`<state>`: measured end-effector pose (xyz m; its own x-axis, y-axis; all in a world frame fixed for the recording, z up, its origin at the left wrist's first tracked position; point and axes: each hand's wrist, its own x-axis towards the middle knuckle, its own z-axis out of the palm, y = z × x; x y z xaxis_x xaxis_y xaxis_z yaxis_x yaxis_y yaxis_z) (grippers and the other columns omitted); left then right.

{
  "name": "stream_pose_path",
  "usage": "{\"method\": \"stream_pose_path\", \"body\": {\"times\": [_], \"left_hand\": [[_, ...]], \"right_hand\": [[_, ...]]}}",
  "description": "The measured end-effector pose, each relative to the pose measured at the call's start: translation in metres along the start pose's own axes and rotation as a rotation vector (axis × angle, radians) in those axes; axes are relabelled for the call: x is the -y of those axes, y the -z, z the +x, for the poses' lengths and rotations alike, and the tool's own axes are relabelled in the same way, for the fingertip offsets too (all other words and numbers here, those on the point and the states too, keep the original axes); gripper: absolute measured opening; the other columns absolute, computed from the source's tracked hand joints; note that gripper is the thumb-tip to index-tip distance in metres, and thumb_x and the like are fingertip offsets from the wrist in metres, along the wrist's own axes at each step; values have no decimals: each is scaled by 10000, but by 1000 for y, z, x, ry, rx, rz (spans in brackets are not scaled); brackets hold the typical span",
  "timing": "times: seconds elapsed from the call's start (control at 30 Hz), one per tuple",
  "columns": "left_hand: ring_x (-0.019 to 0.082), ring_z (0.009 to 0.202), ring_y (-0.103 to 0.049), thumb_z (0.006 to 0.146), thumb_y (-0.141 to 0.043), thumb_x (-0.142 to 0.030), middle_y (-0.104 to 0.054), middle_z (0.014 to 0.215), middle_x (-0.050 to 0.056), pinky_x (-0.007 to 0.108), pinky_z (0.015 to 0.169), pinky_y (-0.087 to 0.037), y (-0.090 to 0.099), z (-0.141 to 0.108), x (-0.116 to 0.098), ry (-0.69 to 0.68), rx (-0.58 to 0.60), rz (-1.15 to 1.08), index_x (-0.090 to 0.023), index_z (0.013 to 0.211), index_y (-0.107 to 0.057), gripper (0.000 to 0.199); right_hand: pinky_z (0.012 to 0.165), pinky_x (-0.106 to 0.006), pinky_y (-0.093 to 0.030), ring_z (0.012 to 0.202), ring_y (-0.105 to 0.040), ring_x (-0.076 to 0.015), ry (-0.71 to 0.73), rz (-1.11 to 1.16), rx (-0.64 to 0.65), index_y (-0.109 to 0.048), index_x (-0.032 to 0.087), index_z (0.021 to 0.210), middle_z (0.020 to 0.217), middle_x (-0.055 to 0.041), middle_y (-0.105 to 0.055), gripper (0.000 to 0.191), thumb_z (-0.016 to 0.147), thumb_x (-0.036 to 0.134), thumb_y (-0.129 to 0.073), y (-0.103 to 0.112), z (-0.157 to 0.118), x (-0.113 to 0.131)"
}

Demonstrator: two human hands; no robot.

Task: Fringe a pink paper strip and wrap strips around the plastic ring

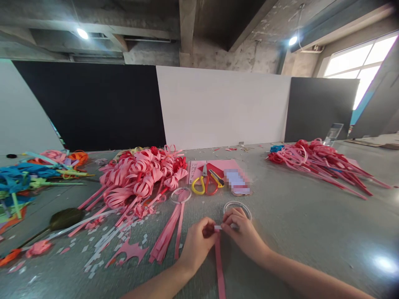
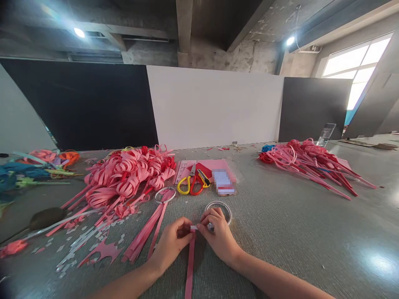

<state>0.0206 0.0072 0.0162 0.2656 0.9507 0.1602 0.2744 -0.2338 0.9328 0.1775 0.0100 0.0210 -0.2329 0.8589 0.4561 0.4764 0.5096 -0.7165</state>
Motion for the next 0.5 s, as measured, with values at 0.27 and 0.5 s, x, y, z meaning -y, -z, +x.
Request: {"method": "stream_pose_path", "body": {"times": [0.27, 0.5], "left_hand": [[132, 627, -515, 698, -527, -175, -530, 650, -20, 197, 577, -376, 0, -1, 2, -9, 15, 5, -167, 720, -505, 32], [118, 595, -455, 792, -449, -271, -473, 622, -37, 194, 550, -341, 1, -3, -5, -35, 10, 51, -176, 701, -500, 141]], "right_hand": [[735, -287, -378, 826, -456, -161, 5, 9, -4, -464, 188, 583, 760, -9, -529, 201, 773, 181, -527, -2, 0, -3], [727, -288, -388, 823, -463, -164, 15, -8, -1, -478, 190, 594, 758, -10, -534, 185, 772, 197, -525, -1, -1, -4]]}}
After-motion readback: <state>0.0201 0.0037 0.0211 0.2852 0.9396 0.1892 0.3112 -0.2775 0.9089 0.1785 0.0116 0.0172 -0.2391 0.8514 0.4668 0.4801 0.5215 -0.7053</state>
